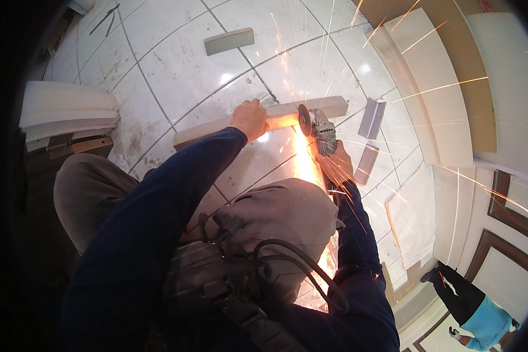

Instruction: The person uses an angle grinder to cut a metal bar into smaller pieces. The person holds the bar with one hand and operates the grinder with the other, producing sparks as the metal is cut. The cut pieces are placed on the floor.

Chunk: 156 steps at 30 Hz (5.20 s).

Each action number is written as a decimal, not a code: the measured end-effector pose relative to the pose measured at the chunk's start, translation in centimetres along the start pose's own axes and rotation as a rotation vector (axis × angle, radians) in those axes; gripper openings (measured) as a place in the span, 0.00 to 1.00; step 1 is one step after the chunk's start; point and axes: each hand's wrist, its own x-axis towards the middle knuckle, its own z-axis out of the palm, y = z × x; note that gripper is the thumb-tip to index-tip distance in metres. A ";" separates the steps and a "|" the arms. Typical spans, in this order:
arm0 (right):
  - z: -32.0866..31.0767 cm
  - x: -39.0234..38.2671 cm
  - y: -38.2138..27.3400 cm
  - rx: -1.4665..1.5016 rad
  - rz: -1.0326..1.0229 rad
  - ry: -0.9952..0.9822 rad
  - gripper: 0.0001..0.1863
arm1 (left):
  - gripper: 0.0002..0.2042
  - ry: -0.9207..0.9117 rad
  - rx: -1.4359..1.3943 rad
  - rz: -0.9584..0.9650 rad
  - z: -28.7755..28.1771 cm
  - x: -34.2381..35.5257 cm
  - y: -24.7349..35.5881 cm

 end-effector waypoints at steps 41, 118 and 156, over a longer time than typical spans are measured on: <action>-0.5 0.0 -1.0 0.091 0.094 -0.052 0.36 | 0.19 -0.012 -0.020 -0.007 -0.3 -0.2 0.2; -0.1 -9.3 4.9 0.976 0.362 0.168 0.27 | 0.37 0.200 -0.041 0.053 0.5 -3.8 -2.1; -0.1 -9.8 6.9 1.054 0.352 0.251 0.24 | 0.47 0.027 -0.277 -0.142 -4.1 6.8 -6.4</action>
